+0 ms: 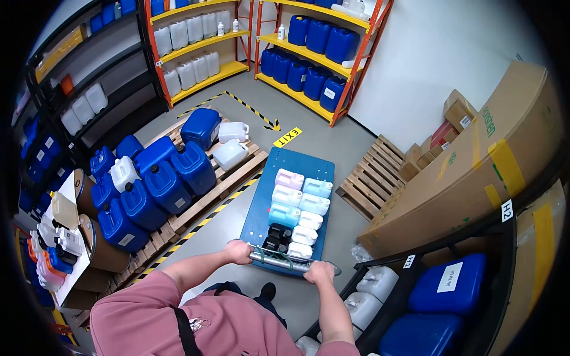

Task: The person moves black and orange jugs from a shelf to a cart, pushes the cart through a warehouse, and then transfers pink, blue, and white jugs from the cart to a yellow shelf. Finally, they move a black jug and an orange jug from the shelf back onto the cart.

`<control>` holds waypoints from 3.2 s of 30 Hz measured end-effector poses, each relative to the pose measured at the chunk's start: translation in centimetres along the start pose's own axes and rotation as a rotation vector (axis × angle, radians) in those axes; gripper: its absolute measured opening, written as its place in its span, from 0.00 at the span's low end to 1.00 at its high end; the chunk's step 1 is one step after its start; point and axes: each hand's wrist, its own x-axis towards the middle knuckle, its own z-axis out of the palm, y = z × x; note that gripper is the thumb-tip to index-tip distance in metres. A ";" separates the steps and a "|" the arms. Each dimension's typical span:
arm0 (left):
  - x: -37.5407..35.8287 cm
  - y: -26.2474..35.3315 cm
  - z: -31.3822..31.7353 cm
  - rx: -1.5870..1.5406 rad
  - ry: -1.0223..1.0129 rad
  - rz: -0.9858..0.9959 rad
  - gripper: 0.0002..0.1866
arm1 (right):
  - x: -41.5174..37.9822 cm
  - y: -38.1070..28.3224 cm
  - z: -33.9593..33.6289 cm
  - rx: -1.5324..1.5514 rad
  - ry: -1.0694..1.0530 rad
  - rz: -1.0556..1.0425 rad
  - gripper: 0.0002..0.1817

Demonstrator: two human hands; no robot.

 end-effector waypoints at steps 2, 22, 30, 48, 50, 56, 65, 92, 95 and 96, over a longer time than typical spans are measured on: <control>-2.6 0.6 0.7 -0.006 -0.015 0.019 0.15 | -2.4 -0.5 1.5 0.007 0.010 0.015 0.19; -25.3 -5.1 15.9 0.071 0.032 0.237 0.16 | -26.3 -14.5 19.0 0.125 0.147 0.111 0.13; -35.1 -5.8 20.6 0.099 0.061 0.235 0.15 | -35.1 -19.3 24.6 0.149 0.127 0.132 0.14; -57.5 -8.5 34.0 0.094 -0.007 0.286 0.16 | -55.8 -31.2 40.8 0.182 0.144 0.223 0.14; -60.1 -9.5 35.4 0.097 -0.017 0.298 0.16 | -58.0 -33.3 42.8 0.162 0.135 0.234 0.14; -68.9 -11.2 39.3 0.159 -0.054 0.334 0.16 | -66.1 -38.7 47.6 0.200 0.086 0.237 0.15; -79.8 -14.7 45.4 0.175 -0.034 0.297 0.15 | -75.0 -46.1 54.8 0.222 0.122 0.221 0.15; -110.9 -21.3 63.7 0.171 0.029 0.329 0.11 | -101.1 -64.7 76.5 0.302 0.211 0.270 0.14; -113.8 -21.4 67.1 0.181 0.058 0.359 0.11 | -104.2 -65.2 79.7 0.273 0.233 0.229 0.16; -115.2 -21.2 67.6 0.172 0.078 0.380 0.11 | -105.3 -65.5 80.6 0.256 0.236 0.230 0.15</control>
